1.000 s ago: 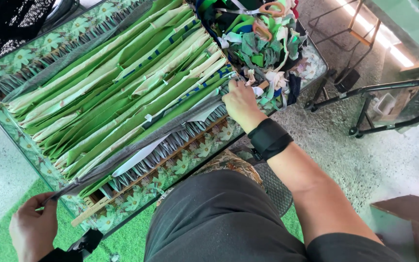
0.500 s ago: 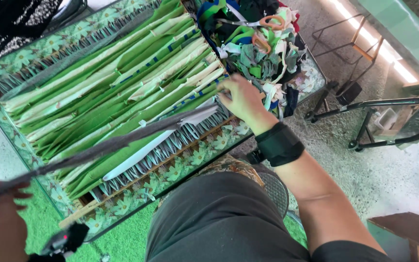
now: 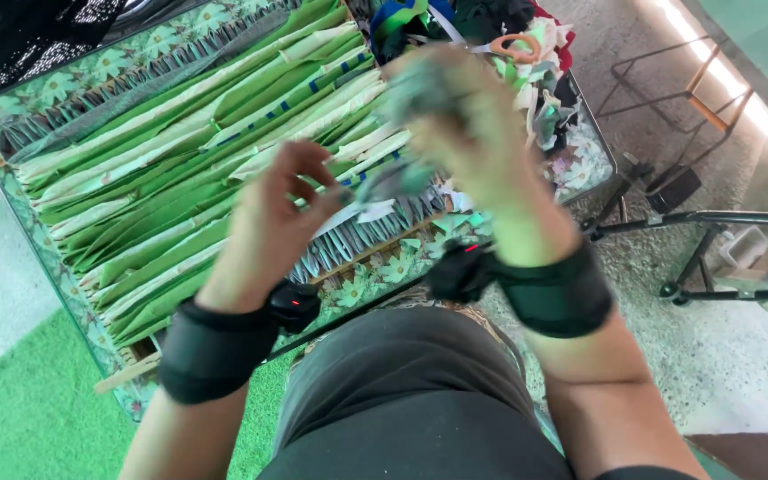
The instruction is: Weaving and arranging strips of fabric on a pin-board loom to create a rug.
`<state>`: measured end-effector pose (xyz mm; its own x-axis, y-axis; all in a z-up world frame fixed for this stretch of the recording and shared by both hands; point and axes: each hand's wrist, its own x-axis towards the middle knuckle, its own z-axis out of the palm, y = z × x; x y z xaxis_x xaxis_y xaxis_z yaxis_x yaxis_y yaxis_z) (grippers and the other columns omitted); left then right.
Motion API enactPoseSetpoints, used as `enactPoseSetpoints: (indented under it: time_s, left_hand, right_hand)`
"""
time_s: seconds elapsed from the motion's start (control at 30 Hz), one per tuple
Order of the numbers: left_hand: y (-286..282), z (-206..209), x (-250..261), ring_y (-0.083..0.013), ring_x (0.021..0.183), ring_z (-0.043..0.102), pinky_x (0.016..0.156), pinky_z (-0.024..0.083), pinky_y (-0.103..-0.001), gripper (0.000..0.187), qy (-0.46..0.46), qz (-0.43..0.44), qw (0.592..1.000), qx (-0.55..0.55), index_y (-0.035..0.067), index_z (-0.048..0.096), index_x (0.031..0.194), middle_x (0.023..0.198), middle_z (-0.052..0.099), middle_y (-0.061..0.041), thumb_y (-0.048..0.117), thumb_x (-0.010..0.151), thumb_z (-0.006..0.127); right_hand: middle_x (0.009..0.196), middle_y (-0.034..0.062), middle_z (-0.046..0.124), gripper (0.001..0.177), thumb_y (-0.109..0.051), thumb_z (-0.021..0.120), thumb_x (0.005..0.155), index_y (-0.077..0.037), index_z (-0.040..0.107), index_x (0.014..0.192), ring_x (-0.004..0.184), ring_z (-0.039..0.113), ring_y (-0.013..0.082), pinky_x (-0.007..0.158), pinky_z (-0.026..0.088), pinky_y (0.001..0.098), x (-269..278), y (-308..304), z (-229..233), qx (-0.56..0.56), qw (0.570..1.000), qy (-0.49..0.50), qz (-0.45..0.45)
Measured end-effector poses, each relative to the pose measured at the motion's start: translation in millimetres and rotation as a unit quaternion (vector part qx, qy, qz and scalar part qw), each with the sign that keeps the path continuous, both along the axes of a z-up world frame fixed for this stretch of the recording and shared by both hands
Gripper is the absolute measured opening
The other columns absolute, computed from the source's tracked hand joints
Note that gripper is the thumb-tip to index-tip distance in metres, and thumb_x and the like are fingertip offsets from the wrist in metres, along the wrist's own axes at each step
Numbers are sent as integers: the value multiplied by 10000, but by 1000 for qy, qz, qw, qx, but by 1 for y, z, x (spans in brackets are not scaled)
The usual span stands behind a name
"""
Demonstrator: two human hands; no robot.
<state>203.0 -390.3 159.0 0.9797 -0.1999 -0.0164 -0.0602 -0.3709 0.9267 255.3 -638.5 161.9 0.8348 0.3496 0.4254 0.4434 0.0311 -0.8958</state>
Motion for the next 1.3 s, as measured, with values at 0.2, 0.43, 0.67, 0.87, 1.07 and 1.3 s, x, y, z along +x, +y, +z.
enactPoseSetpoints:
  time_s: [0.2, 0.43, 0.67, 0.87, 1.07, 1.3]
  left_hand:
    - [-47, -119, 7, -274, 833, 721, 723, 560, -419, 181, 99, -69, 960, 252, 219, 785, 997, 875, 757, -72, 287, 902, 647]
    - [-84, -178, 26, -301, 888, 727, 746, 561, -464, 252, 89, -137, 905, 393, 267, 801, 1000, 941, 760, -78, 193, 885, 590]
    - [-93, -204, 42, -361, 861, 732, 723, 568, -491, 192, 117, -82, 868, 475, 135, 773, 907, 913, 756, -152, 190, 895, 589]
    - [-106, -236, 51, -355, 863, 749, 749, 590, -473, 208, 172, -43, 841, 511, 105, 777, 881, 928, 759, -169, 212, 891, 599]
    - [-81, -273, 46, -376, 864, 725, 732, 566, -489, 238, 195, -29, 879, 434, 72, 757, 904, 921, 746, -199, 273, 875, 633]
    - [-33, -277, 44, -206, 731, 731, 643, 531, -338, 263, 376, -41, 912, 156, -21, 702, 894, 790, 732, -128, 242, 893, 690]
  right_hand:
    - [997, 45, 618, 92, -84, 527, 1209, -60, 551, 1294, 776, 644, 186, 775, 609, 371, 14, -176, -7, 96, 963, 43, -247]
    - [909, 52, 577, 122, -151, 587, 1204, -31, 572, 1219, 696, 564, 152, 679, 508, 323, 31, -183, -27, 43, 961, 58, -266]
    - [957, 0, 678, 137, -176, 660, 1064, -77, 587, 1124, 777, 642, 49, 668, 508, 225, 41, -106, -52, -131, 984, 74, -92]
    - [899, 78, 710, 133, -87, 686, 940, -45, 673, 1066, 808, 675, 156, 740, 549, 318, 37, -46, -153, -175, 966, 181, 67]
    - [866, 108, 694, 188, -39, 668, 847, -13, 624, 1028, 740, 710, 226, 680, 561, 378, 38, -14, -212, -168, 948, 247, 110]
    - [758, 188, 718, 141, -113, 773, 733, -21, 716, 823, 696, 712, 347, 639, 554, 436, 28, 0, -283, -280, 927, 231, 91]
